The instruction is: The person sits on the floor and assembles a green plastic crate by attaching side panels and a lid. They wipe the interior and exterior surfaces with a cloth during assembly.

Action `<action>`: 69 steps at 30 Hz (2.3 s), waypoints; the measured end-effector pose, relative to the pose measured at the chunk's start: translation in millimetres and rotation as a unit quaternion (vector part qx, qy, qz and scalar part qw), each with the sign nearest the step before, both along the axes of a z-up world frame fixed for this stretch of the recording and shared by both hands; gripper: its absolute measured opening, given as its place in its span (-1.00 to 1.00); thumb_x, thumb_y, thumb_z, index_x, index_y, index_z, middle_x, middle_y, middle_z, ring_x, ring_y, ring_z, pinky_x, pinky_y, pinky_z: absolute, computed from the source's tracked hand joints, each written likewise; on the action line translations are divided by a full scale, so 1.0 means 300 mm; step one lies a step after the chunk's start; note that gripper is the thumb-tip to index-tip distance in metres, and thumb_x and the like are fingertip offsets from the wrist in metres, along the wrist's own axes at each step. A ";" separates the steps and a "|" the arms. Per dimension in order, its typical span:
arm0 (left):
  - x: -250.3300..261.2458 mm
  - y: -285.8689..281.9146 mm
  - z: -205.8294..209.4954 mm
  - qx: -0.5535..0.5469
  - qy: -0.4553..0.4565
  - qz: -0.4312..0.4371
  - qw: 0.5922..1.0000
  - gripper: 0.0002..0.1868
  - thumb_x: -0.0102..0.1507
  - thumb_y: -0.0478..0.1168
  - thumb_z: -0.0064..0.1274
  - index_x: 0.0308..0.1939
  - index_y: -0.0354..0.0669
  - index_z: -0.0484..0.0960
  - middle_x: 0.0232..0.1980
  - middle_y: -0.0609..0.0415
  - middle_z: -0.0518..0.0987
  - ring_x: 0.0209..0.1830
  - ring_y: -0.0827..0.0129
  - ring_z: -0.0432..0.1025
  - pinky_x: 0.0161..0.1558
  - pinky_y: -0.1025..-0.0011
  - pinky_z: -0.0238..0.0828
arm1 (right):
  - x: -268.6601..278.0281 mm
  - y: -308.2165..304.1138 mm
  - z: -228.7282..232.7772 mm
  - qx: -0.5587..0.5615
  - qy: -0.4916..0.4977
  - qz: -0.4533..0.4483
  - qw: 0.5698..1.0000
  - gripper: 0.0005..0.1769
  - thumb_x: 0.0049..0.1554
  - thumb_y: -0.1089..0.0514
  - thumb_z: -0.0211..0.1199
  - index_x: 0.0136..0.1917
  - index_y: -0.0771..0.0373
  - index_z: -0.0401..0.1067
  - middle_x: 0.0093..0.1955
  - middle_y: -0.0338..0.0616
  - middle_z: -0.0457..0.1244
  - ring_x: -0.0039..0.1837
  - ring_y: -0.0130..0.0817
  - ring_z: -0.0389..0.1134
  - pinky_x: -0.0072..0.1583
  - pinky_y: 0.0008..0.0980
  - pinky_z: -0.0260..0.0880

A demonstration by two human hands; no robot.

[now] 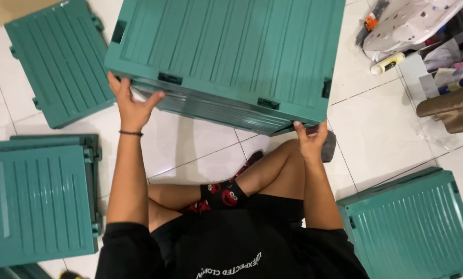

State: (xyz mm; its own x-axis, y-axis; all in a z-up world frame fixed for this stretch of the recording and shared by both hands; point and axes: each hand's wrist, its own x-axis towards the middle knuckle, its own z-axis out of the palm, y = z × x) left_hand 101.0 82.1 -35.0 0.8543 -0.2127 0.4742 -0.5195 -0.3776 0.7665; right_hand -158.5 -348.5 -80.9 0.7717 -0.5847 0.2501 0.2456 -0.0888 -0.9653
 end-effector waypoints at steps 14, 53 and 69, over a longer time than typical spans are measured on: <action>0.158 0.111 -0.131 -0.228 0.107 0.028 0.967 -0.53 0.56 -0.02 0.09 0.33 -0.34 0.42 0.26 -0.02 0.50 0.19 0.39 0.38 0.31 0.41 0.34 | 0.036 0.032 0.044 -0.020 0.008 0.016 1.000 -0.05 0.00 0.43 0.55 0.58 0.42 0.20 0.39 -0.02 0.31 0.35 -0.34 0.36 0.43 -0.23 0.40; -0.440 -0.604 -0.043 0.219 -0.185 -0.083 0.954 -0.43 0.27 -0.06 0.18 0.25 -0.36 0.51 0.26 -0.20 0.43 0.36 -0.08 0.28 0.48 -0.03 0.06 | 0.120 0.098 0.488 -0.640 0.007 -0.004 0.768 -0.53 0.10 0.28 0.48 0.29 0.25 0.53 0.44 -0.08 0.31 0.52 -0.02 0.26 0.60 0.29 0.05; -0.443 -0.670 0.029 0.129 -0.135 -0.061 0.981 -0.48 0.28 -0.04 0.22 0.16 -0.36 0.52 0.16 -0.15 0.47 0.31 -0.03 0.30 0.53 -0.29 -0.18 | 0.125 0.020 0.474 -0.503 0.015 0.024 0.864 -0.53 0.03 0.29 0.61 0.19 0.25 0.56 0.34 -0.12 0.38 0.51 -0.06 0.30 0.64 0.20 0.04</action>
